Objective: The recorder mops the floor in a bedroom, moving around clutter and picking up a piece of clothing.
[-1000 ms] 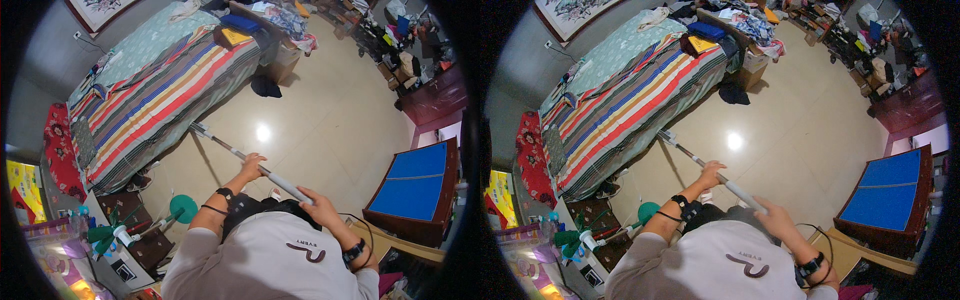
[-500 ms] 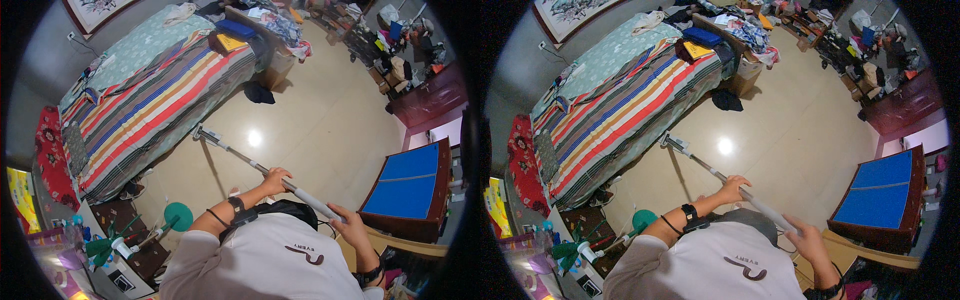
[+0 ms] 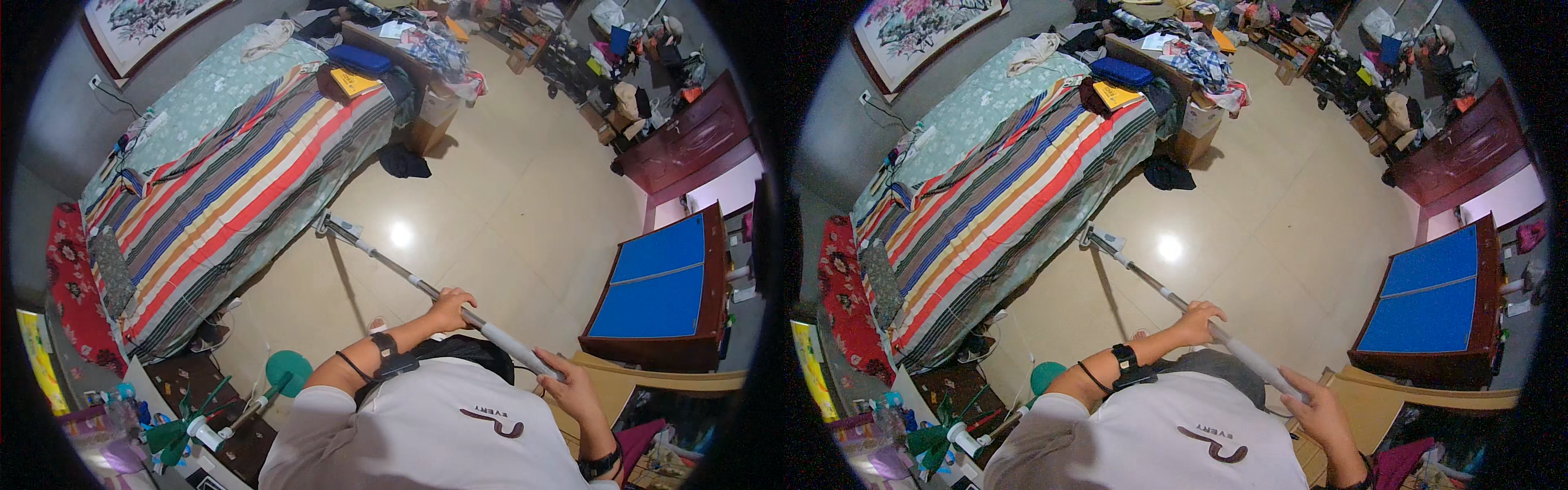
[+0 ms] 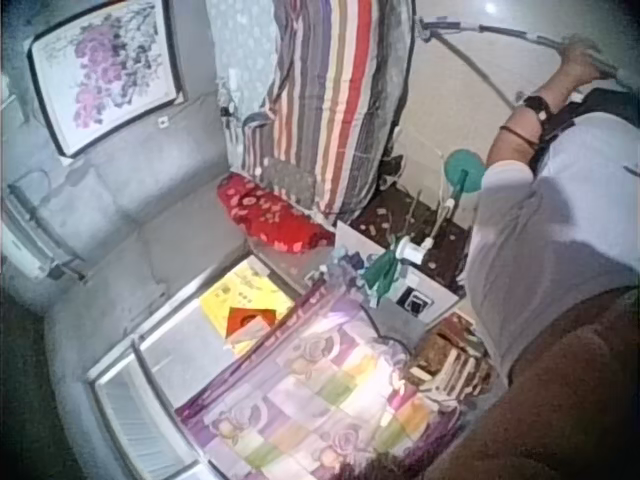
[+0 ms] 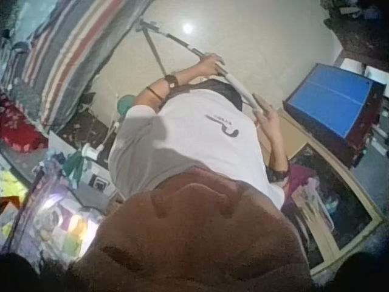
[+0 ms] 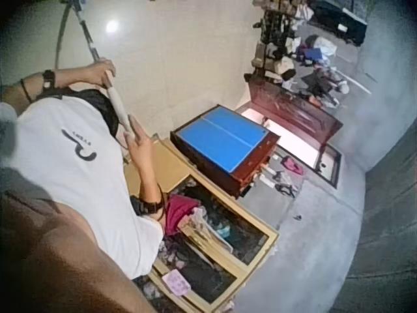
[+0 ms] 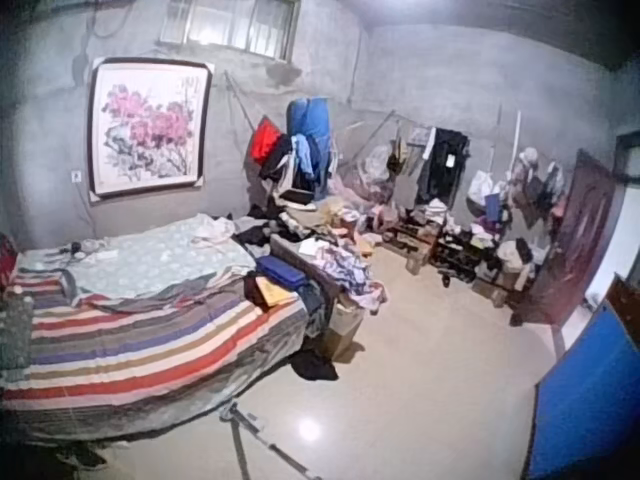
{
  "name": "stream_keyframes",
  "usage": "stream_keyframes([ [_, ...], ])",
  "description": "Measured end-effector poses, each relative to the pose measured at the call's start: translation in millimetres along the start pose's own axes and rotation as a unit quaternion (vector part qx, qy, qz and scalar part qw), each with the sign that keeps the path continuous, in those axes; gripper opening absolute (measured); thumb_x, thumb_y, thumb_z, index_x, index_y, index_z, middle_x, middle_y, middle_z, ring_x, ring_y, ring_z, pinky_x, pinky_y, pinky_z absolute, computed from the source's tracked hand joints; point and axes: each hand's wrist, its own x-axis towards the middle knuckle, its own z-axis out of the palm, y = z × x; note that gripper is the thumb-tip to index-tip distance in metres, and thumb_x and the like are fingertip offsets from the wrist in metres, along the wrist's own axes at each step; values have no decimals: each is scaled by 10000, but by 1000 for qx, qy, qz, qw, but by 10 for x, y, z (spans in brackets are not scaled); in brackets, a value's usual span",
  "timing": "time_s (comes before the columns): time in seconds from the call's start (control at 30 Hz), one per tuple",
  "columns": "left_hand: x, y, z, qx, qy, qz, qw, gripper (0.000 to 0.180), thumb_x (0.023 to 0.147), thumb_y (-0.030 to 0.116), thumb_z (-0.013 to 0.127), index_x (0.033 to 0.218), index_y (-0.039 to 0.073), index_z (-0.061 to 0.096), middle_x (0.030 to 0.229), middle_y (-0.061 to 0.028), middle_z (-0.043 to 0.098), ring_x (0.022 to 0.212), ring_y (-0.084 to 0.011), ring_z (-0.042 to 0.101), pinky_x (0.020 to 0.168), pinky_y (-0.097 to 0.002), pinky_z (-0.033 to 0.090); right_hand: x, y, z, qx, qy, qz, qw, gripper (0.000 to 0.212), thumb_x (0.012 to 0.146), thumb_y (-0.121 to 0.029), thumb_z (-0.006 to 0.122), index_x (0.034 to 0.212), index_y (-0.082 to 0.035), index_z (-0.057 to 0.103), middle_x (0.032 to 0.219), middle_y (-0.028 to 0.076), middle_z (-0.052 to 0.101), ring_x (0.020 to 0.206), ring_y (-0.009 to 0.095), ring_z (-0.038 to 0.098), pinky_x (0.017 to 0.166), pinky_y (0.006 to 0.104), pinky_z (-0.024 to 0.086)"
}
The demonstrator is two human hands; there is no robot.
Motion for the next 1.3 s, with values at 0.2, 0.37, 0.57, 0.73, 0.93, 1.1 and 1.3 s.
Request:
stream_keyframes([
  [0.2,117,-288,-61,-5,-25,7,1000,429,570,262,816,950,170,637,995,-72,600,1033,-268,518,934,-378,330,160,31,234,4,63,-12,998,456,785,-141,661,1229,-101,567,1106,144,638,981,211,618,868,303,454],
  [0.37,109,-637,-339,60,7,29,998,455,558,304,831,954,175,646,992,-65,607,1039,-259,520,934,-398,347,356,-94,501,-62,57,2,996,445,793,-202,649,1230,-170,571,1034,201,635,917,304,635,799,347,486],
  [0.57,68,-429,-183,56,-41,10,998,437,561,318,830,930,170,647,968,-99,589,1010,-298,520,904,-389,372,145,60,406,-64,12,-20,998,453,797,-211,643,1241,-181,560,1026,229,622,914,335,624,803,358,484],
  [0.73,165,-50,-109,-15,-39,30,999,433,562,333,831,914,167,640,956,-103,585,1003,-308,519,886,-395,373,-86,-162,213,10,71,1,997,463,790,-107,654,1241,-87,553,1100,199,626,990,259,631,855,324,469],
  [0.93,376,-271,-298,-13,-25,36,999,420,571,273,816,935,142,651,1004,-103,594,1026,-288,517,918,-399,347,221,-220,303,-51,96,16,994,458,771,-132,664,1221,-156,580,988,189,652,900,309,643,785,363,496],
  [1.1,723,-701,-590,40,33,43,998,438,573,288,818,953,143,655,1017,-112,591,1047,-304,505,935,-410,363,793,-310,357,-115,121,-56,984,434,768,-196,654,1197,-188,592,943,176,650,854,354,619,759,408,494],
  [1.3,1230,-744,-579,99,104,24,989,414,568,278,819,934,162,664,966,-104,610,989,-306,543,902,-423,404,1355,-125,-216,-85,62,-89,990,432,775,-219,642,1203,-189,587,961,159,649,867,343,617,774,413,489],
])
